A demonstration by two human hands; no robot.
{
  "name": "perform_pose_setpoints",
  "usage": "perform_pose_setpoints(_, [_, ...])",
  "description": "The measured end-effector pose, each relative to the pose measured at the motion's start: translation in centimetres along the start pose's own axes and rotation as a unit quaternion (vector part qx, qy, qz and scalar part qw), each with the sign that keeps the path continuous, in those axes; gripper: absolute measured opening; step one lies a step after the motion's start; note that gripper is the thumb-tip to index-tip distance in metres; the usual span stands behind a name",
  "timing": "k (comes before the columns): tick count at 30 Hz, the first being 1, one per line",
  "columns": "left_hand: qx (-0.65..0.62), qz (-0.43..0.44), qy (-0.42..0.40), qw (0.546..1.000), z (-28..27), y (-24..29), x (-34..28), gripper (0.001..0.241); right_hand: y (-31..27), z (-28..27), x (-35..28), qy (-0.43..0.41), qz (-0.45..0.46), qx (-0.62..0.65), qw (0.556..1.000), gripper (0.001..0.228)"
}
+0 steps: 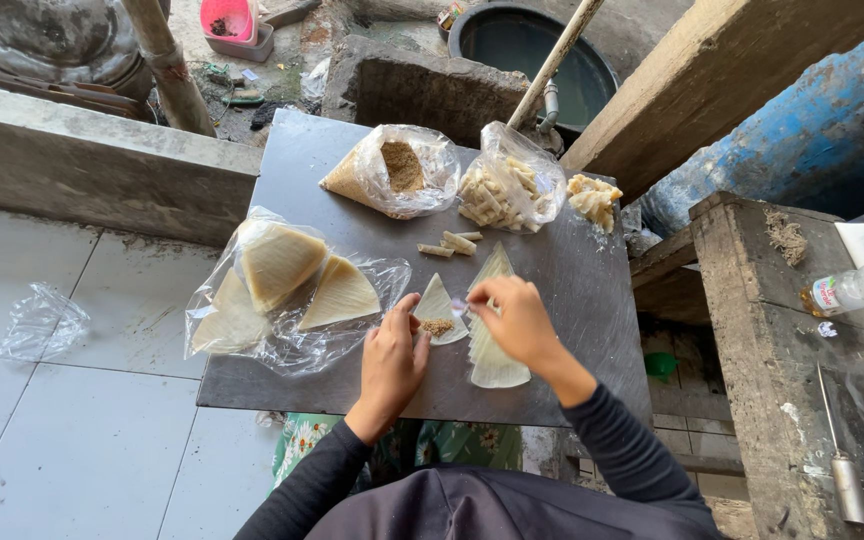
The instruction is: The person places a small amount of filling onto a thin dough sheet and then rolls the dough into a cylindrical shape by hand.
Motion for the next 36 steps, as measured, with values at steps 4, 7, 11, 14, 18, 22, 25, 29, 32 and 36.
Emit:
perform_pose_setpoints(4, [-0.063, -0.001, 0.01, 0.998, 0.1, -0.1, -0.1, 0.052, 4.3, 0.9, 5.4, -0.023, 0.095, 0.205, 0.974, 0.007])
perform_pose_setpoints(7, [-0.088, -0.001, 0.009, 0.996, 0.1, -0.2, -0.1, 0.053, 5.8, 2.4, 11.4, 0.046, 0.086, 0.252, 0.963, 0.005])
perform_pose_setpoints(11, [-0.047, 0.011, -0.002, 0.999, 0.1, 0.2, 0.2, 0.054, 6.1, 5.2, 18.8, 0.092, 0.118, 0.145, 0.978, 0.006])
perform_pose_setpoints(14, [-0.033, 0.011, -0.016, 0.999, 0.2, 0.5, 0.6, 0.055, 4.9, 6.8, 20.9, 0.066, 0.113, 0.111, 0.985, 0.015])
perform_pose_setpoints(18, [-0.01, 0.018, -0.036, 0.999, 0.5, 0.9, 1.2, 0.058, 2.5, 4.9, 17.6, 0.104, 0.018, 0.114, 0.988, 0.017])
perform_pose_setpoints(22, [0.008, 0.03, -0.055, 0.998, 0.7, 0.9, 1.5, 0.059, 1.4, 1.8, 8.1, 0.095, 0.018, 0.061, 0.993, 0.009])
perform_pose_setpoints(25, [0.032, 0.033, -0.073, 0.996, 1.1, 0.7, 1.6, 0.06, 0.1, 0.9, 1.7, 0.079, 0.03, -0.048, 0.995, 0.009])
perform_pose_setpoints(29, [0.032, 0.033, -0.072, 0.996, 1.5, 0.6, 1.6, 0.053, -0.9, 2.3, -3.4, 0.065, 0.092, -0.115, 0.987, 0.015])
perform_pose_setpoints(32, [0.024, 0.039, -0.065, 0.997, 1.7, 0.7, 1.6, 0.047, -1.4, 3.7, -4.9, 0.09, 0.116, -0.158, 0.976, 0.02])
perform_pose_setpoints(36, [0.032, 0.053, -0.065, 0.996, 1.9, 0.8, 1.6, 0.044, -1.2, 4.7, -5.3, 0.11, 0.137, -0.194, 0.965, 0.024])
Point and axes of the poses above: each hand's wrist, its own x-axis towards the middle knuckle, its own z-axis out of the palm, y = z × x, the point moved 6 cm from there along x, towards the middle knuckle, and after that the axes turned 8 degrees about -x, right-handed, at the moved point
